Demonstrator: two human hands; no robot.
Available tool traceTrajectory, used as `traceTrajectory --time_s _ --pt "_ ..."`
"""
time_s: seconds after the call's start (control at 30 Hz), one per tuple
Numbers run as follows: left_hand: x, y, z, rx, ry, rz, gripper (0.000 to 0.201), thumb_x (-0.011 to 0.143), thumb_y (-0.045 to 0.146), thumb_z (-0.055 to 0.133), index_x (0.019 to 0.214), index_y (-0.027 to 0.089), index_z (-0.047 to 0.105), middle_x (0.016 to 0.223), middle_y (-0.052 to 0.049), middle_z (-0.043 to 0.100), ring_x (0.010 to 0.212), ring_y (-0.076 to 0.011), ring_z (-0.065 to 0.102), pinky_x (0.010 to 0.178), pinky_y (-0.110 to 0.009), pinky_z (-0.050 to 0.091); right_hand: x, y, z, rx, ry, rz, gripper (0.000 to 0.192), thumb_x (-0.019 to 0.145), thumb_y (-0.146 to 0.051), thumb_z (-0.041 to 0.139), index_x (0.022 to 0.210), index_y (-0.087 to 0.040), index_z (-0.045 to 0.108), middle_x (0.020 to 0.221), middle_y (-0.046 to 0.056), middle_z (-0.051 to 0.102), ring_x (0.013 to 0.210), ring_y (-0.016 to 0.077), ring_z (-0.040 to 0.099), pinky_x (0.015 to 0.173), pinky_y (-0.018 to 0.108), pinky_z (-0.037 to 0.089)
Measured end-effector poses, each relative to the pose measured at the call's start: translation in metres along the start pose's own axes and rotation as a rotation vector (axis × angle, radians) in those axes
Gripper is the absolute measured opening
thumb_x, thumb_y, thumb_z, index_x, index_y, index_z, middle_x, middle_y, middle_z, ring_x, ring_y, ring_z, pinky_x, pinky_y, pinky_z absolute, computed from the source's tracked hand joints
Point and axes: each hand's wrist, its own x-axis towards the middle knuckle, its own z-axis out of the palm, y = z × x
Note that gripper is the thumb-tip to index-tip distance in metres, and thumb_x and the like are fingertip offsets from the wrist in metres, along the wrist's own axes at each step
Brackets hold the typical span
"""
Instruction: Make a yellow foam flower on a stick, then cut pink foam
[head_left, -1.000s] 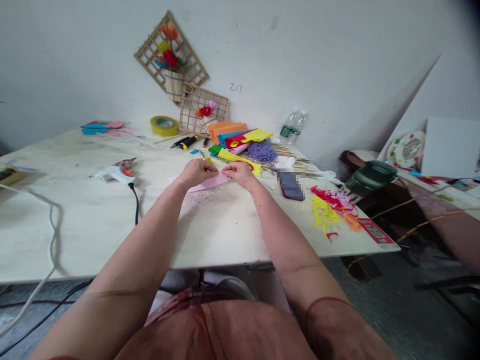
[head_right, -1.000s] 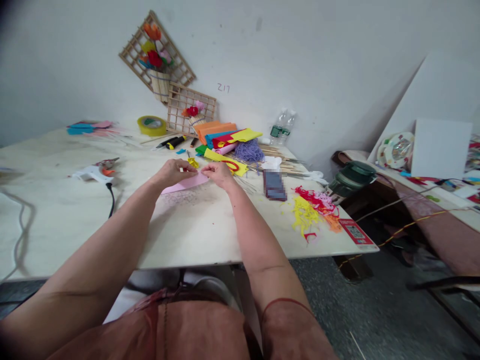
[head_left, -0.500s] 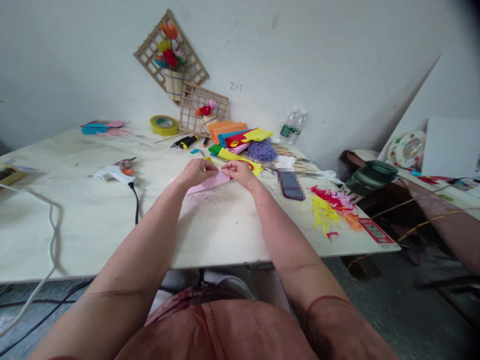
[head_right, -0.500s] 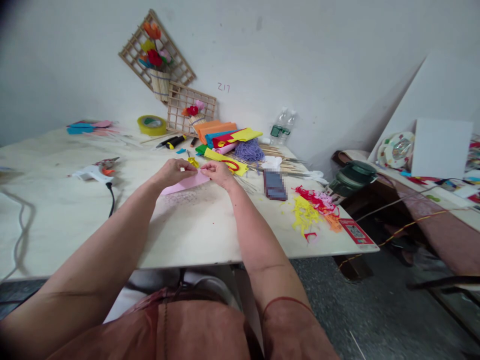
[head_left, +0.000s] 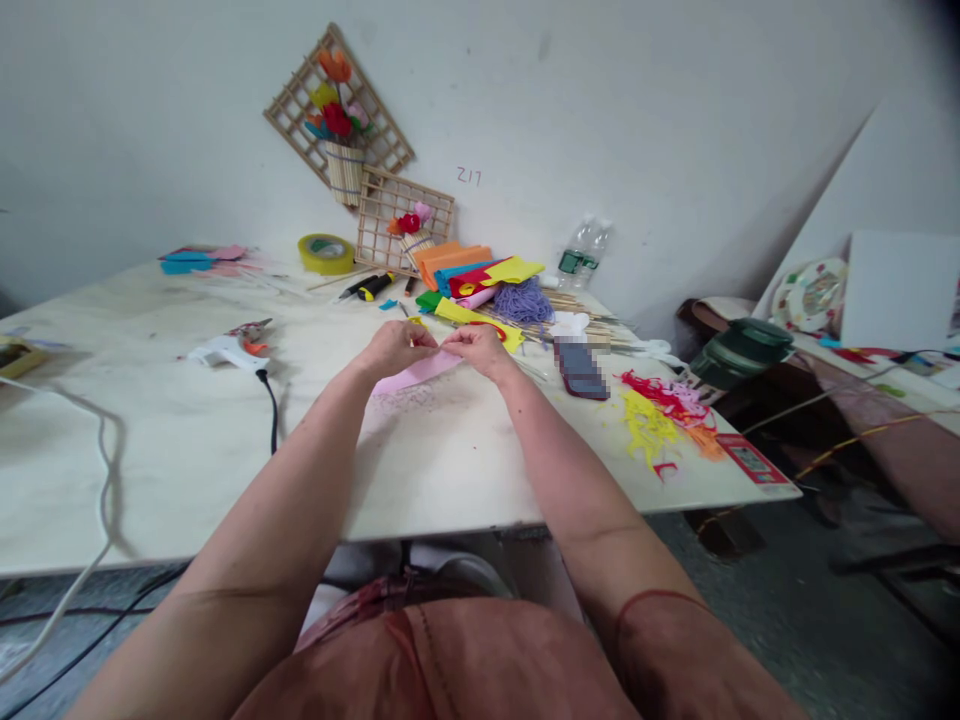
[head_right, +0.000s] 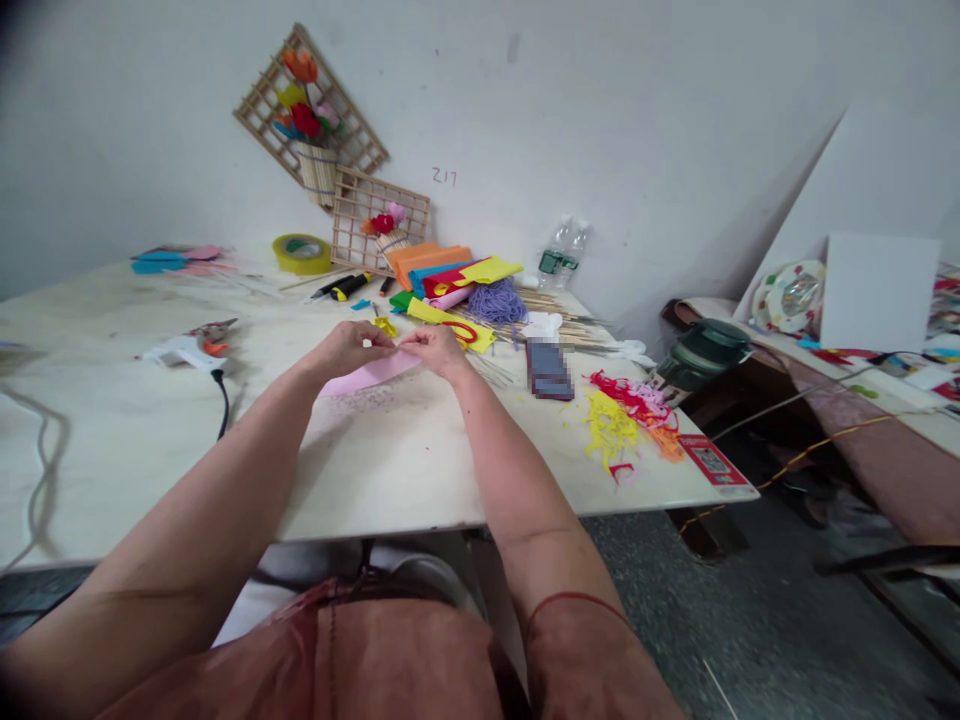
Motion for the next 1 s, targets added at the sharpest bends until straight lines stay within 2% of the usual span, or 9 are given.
traceTrajectory --time_s 0.17,0.27,0.37,0.47,0.6,0.67,0.77,0.87,1.0 --pt "0.000 0.001 -0.001 -0.026 0.018 -0.023 0.012 0.060 0.031 0.064 0.062 0.020 0.068 0.064 -0.002 0.066 0.062 -0.0161 0.055 0.059 -0.026 0.039 0.000 0.000 0.001 0.020 0.024 0.000 0.017 0.062 -0.027 0.065 0.067 -0.011 0.067 0.062 0.000 0.061 0.059 0.0095 0.052 0.058 0.020 0.040" --pt "-0.002 0.002 -0.002 -0.110 0.054 -0.051 0.013 0.060 0.031 0.066 0.062 0.018 0.068 0.065 -0.003 0.066 0.064 -0.0161 0.056 0.062 -0.026 0.041 0.001 0.001 0.001 0.145 0.014 0.047 0.026 0.063 -0.032 0.066 0.078 -0.012 0.068 0.067 0.001 0.063 0.061 0.0094 0.054 0.059 0.020 0.042" --pt "-0.004 0.003 -0.004 -0.248 0.109 -0.086 0.018 0.059 0.034 0.069 0.065 0.017 0.068 0.068 -0.003 0.066 0.062 -0.0152 0.055 0.058 -0.026 0.040 0.001 0.000 -0.003 0.274 0.002 0.072 0.036 0.062 -0.037 0.067 0.090 -0.013 0.067 0.077 0.002 0.065 0.064 0.0097 0.056 0.058 0.020 0.045" --pt "-0.005 0.007 -0.004 -0.467 0.175 -0.154 0.026 0.059 0.040 0.070 0.071 0.017 0.067 0.067 -0.003 0.065 0.056 -0.0136 0.053 0.053 -0.025 0.039 0.000 -0.002 -0.006 0.375 -0.003 0.051 0.040 0.067 -0.047 0.063 0.089 -0.014 0.065 0.080 0.004 0.064 0.068 0.0117 0.058 0.059 0.022 0.048" --pt "-0.002 0.013 0.001 -0.749 0.296 -0.152 0.028 0.056 0.039 0.072 0.070 0.016 0.065 0.067 -0.003 0.064 0.060 -0.0131 0.054 0.058 -0.026 0.042 -0.002 -0.006 -0.006 0.495 -0.059 0.036 0.045 0.074 -0.054 0.053 0.098 -0.016 0.062 0.091 0.007 0.065 0.078 0.0145 0.061 0.068 0.026 0.050" --pt "0.000 0.015 0.006 -0.815 0.365 -0.138 0.029 0.055 0.040 0.073 0.071 0.016 0.065 0.071 -0.003 0.065 0.066 -0.0140 0.055 0.063 -0.026 0.043 -0.003 -0.010 -0.003 0.492 -0.089 0.030 0.048 0.076 -0.054 0.050 0.103 -0.017 0.061 0.098 0.007 0.064 0.083 0.0150 0.062 0.075 0.027 0.049" --pt "0.002 0.017 0.016 -0.833 0.393 -0.132 0.032 0.057 0.043 0.070 0.075 0.017 0.066 0.079 -0.004 0.066 0.073 -0.0155 0.057 0.066 -0.027 0.043 -0.005 -0.017 0.005 0.422 -0.115 0.027 0.048 0.074 -0.051 0.055 0.108 -0.017 0.059 0.102 0.006 0.065 0.089 0.0164 0.061 0.080 0.028 0.047" --pt "0.002 0.018 0.026 -0.863 0.422 -0.175 0.034 0.058 0.046 0.069 0.076 0.018 0.065 0.076 -0.003 0.065 0.071 -0.0140 0.057 0.064 -0.026 0.042 -0.005 -0.020 0.012 0.409 -0.066 0.096 0.049 0.066 -0.046 0.066 0.104 -0.017 0.061 0.096 0.005 0.067 0.083 0.0181 0.062 0.074 0.027 0.048" --pt "0.003 0.021 0.033 -0.950 0.412 -0.236 0.031 0.054 0.042 0.072 0.071 0.018 0.064 0.070 0.000 0.063 0.068 -0.0117 0.055 0.065 -0.025 0.042 -0.003 -0.017 0.012 0.422 0.022 0.182 0.038 0.061 -0.040 0.071 0.088 -0.014 0.066 0.082 0.006 0.068 0.071 0.0173 0.062 0.065 0.027 0.048"
